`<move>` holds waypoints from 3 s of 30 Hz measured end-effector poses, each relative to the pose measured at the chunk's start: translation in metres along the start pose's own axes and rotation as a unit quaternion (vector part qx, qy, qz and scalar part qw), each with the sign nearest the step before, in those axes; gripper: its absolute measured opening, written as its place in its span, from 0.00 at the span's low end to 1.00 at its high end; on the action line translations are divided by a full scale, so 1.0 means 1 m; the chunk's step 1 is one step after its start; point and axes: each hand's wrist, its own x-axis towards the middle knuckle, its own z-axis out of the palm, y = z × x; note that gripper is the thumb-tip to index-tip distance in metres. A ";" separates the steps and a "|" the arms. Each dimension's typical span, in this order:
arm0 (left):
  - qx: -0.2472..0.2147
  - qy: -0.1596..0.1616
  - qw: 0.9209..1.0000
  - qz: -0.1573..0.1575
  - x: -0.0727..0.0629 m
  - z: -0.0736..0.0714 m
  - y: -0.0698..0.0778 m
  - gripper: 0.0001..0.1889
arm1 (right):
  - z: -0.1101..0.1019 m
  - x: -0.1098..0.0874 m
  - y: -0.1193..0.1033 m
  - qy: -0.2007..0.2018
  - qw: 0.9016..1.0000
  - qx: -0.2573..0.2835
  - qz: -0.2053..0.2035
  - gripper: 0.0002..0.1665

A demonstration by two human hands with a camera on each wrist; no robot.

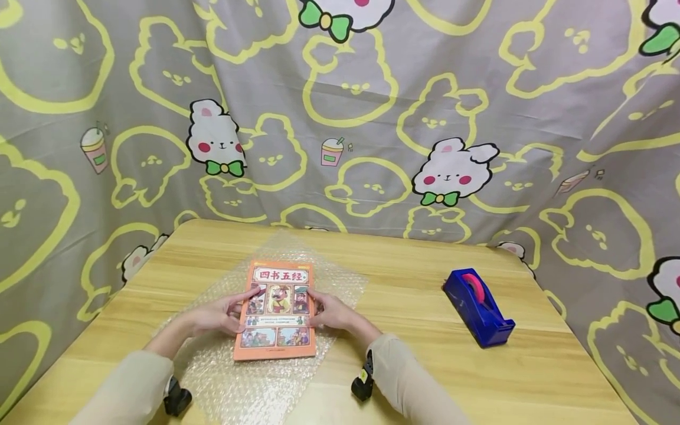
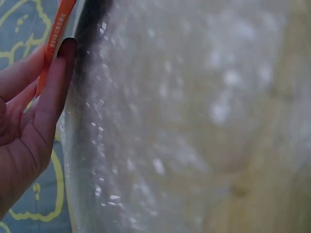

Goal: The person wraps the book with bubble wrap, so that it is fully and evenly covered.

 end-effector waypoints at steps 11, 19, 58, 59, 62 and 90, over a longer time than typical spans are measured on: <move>0.042 0.008 0.999 -0.022 0.005 -0.006 0.000 0.50 | 0.001 0.009 -0.003 -0.003 0.999 -0.031 0.032 0.51; 0.195 0.019 0.981 -0.017 0.006 -0.006 0.010 0.44 | 0.001 0.012 -0.005 -0.019 0.999 -0.023 0.039 0.50; 0.364 0.066 0.929 -0.026 -0.001 -0.007 0.006 0.50 | -0.004 -0.003 -0.010 -0.033 0.998 -0.045 0.014 0.52; 0.366 0.067 0.928 -0.030 -0.001 -0.007 0.006 0.50 | -0.005 -0.007 -0.010 -0.039 0.998 -0.039 0.007 0.52; 0.368 0.065 0.927 -0.036 -0.002 -0.007 0.007 0.51 | -0.008 -0.022 -0.010 -0.064 0.998 -0.020 -0.021 0.50; 0.377 0.066 0.924 -0.012 -0.009 -0.007 -0.001 0.49 | 0.005 -0.084 -0.011 -0.328 0.937 -0.019 -0.117 0.17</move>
